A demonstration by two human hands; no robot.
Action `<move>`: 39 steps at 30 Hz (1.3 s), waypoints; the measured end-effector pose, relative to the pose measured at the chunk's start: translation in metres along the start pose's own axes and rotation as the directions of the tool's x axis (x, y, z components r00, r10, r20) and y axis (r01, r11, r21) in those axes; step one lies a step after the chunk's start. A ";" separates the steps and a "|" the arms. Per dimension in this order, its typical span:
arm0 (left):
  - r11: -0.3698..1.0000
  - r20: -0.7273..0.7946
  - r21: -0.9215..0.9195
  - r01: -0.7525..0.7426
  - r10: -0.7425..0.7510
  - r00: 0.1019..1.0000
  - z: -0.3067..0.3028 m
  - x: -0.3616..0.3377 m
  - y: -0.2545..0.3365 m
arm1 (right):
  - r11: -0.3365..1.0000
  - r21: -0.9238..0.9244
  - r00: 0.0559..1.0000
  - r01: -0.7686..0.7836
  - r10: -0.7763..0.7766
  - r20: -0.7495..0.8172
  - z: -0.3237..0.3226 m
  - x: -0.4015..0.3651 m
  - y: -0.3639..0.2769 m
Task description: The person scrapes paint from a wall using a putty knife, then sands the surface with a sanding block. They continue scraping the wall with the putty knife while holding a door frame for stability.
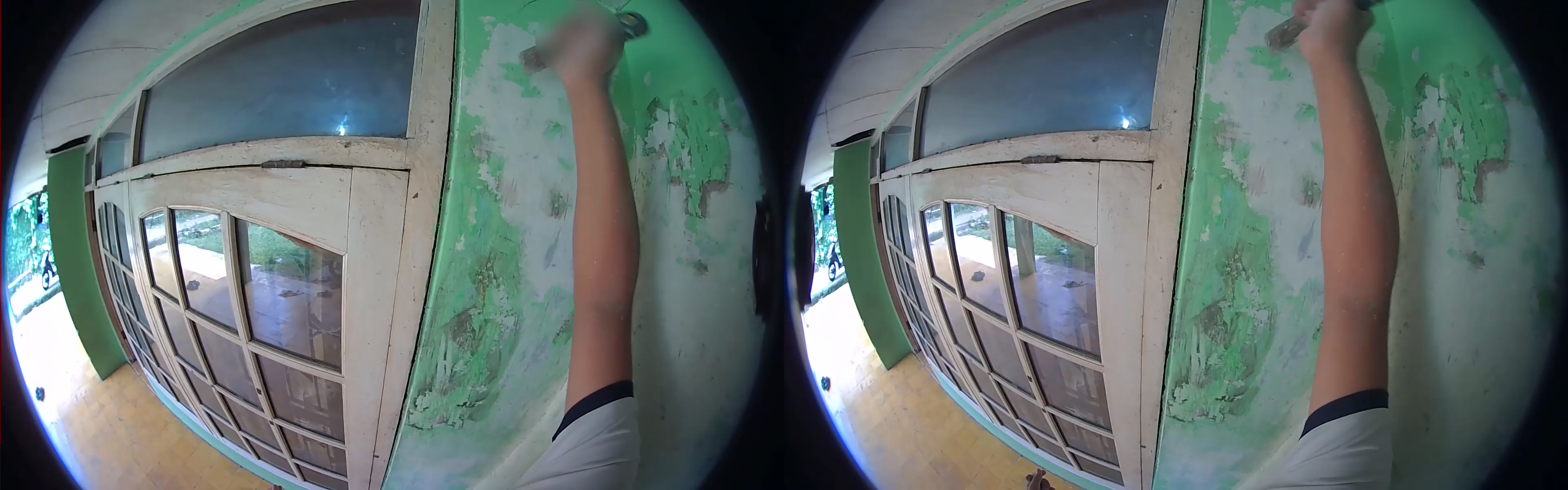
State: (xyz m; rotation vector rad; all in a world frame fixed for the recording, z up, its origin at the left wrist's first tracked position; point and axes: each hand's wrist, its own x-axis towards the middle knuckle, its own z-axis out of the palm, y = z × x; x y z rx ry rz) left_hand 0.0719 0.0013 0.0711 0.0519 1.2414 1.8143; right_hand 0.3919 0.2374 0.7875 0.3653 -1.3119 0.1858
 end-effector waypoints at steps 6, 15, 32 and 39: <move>1.000 0.050 0.014 0.003 -0.004 0.999 -0.003 0.006 -0.003 | 0.989 0.101 0.977 -0.107 0.123 -0.172 0.021 -0.015 0.008; 0.998 0.091 0.049 0.026 -0.030 0.995 -0.002 0.010 -0.003 | 0.998 0.027 0.975 -0.052 0.056 -0.214 0.021 -0.021 0.004; 0.993 0.073 0.040 0.108 -0.111 0.991 -0.023 0.035 -0.023 | 0.989 0.139 0.971 0.045 -0.011 -0.239 0.043 -0.039 0.000; 0.973 0.364 0.101 0.206 -0.228 0.903 -0.020 0.034 -0.009 | 0.836 0.204 0.840 -0.510 0.434 0.325 0.038 -0.177 -0.008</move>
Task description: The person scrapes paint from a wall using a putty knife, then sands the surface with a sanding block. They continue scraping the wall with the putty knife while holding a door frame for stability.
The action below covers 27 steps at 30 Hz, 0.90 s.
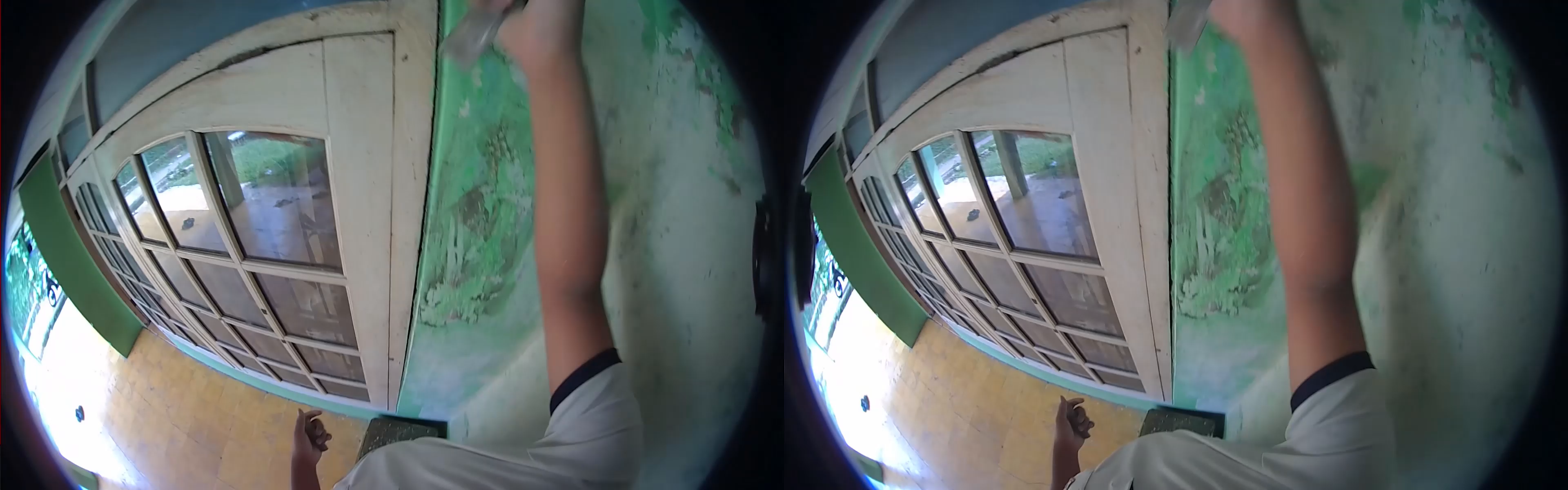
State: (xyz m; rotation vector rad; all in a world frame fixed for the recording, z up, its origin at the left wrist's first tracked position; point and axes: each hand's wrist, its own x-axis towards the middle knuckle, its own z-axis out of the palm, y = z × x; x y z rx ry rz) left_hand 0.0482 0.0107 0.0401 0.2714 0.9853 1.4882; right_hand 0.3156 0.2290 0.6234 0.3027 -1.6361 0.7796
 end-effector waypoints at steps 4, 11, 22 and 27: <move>0.966 0.123 0.094 0.242 -0.252 0.960 0.004 0.022 0.004 | 0.892 0.091 0.897 -0.442 0.438 0.067 0.041 -0.190 0.062; 0.859 0.263 0.300 0.415 -0.493 0.829 0.015 0.049 -0.005 | 0.220 -0.548 0.286 -0.807 0.957 -0.037 0.069 -0.507 0.088; 0.767 0.416 0.642 -0.024 -0.322 0.850 0.104 0.110 0.011 | 0.421 -0.036 0.259 -0.906 0.486 -0.835 0.100 -0.518 -0.091; 0.605 0.664 0.630 -0.486 -0.096 0.741 0.213 0.119 0.085 | 0.470 0.387 -0.070 -0.793 0.560 -0.825 0.156 -0.614 -0.081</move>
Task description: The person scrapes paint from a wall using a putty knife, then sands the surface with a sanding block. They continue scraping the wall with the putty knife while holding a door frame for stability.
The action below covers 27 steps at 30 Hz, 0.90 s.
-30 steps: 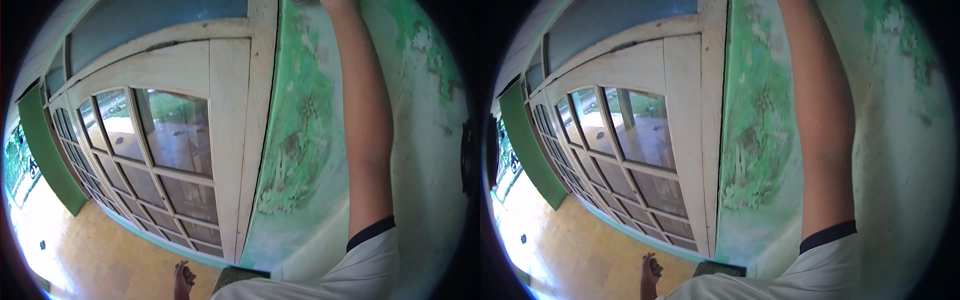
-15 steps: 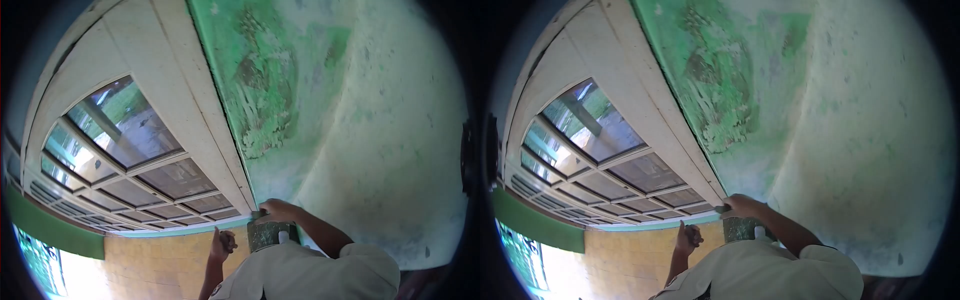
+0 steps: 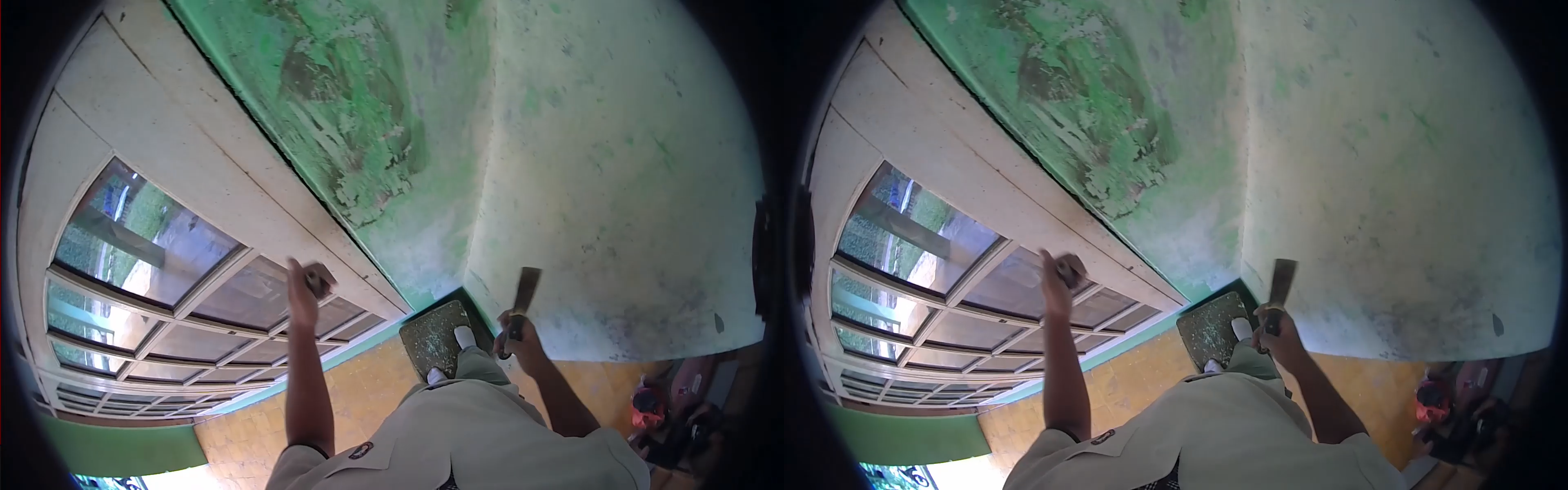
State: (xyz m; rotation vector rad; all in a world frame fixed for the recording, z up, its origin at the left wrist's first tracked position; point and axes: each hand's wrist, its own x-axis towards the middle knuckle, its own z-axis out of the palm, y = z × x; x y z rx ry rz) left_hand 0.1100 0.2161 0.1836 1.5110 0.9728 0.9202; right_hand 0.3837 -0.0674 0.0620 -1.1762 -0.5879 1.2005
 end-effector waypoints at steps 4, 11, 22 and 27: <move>0.981 -0.206 0.149 -0.125 0.154 0.966 -0.006 0.035 0.038 | 0.971 0.150 0.972 -0.187 0.205 -0.112 0.029 0.012 0.005; 0.970 -0.268 0.133 -0.202 0.232 0.935 -0.016 0.051 0.047 | 0.999 0.036 1.000 -0.013 0.013 0.015 0.043 0.076 -0.012; 0.978 -0.374 0.079 -0.195 0.210 0.903 -0.007 0.052 0.043 | 0.985 -0.168 0.996 0.045 -0.056 -0.062 0.076 0.154 -0.040; 0.975 -0.380 0.087 -0.206 0.224 0.898 -0.008 0.056 0.038 | 0.953 -0.240 0.979 0.184 -0.201 -0.044 0.100 0.204 -0.089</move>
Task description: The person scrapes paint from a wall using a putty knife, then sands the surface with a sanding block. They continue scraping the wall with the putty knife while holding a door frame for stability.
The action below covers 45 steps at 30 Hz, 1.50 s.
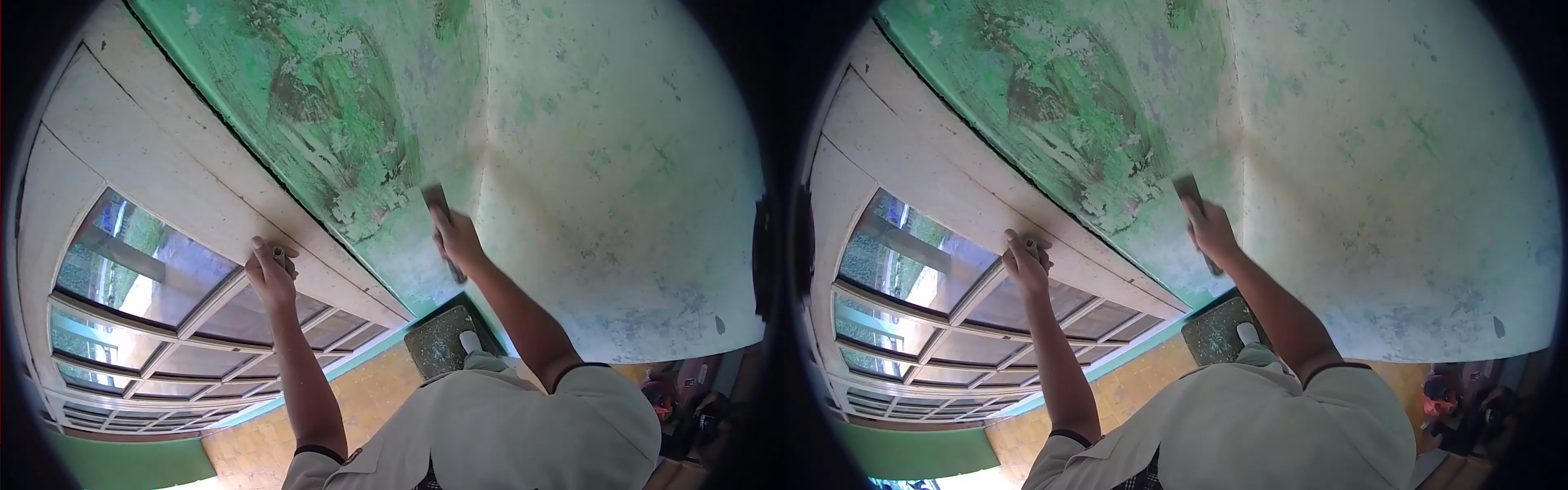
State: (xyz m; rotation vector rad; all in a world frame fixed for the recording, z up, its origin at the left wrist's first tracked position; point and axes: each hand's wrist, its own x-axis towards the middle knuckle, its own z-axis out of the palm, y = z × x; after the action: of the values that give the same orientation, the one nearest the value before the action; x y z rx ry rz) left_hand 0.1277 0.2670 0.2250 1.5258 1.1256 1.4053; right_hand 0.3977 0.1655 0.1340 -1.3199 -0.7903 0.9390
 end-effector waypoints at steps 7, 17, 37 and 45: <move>1.000 -0.010 -0.019 -0.012 0.012 1.000 0.000 -0.003 0.002 | 0.995 0.047 0.996 0.084 -0.085 0.007 0.014 -0.005 -0.060; 0.999 -0.013 0.028 -0.030 0.030 0.999 -0.001 0.000 -0.003 | 0.987 0.134 0.996 0.094 -0.094 -0.007 0.031 0.018 -0.103; 0.936 0.556 0.341 -0.091 -0.123 0.822 -0.018 -0.016 -0.049 | 0.980 0.087 0.977 -0.178 0.166 0.132 0.007 -0.059 -0.026; 0.790 0.918 0.224 0.571 -0.368 0.149 0.087 -0.195 -0.060 | 0.959 0.225 0.961 -0.172 0.113 0.254 -0.007 -0.127 0.008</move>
State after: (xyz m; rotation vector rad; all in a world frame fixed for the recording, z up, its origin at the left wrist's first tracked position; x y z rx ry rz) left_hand 0.2068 0.1045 0.0972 1.2917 0.5463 -0.0172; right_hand 0.3484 0.0480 0.1312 -1.0697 -0.7390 1.2878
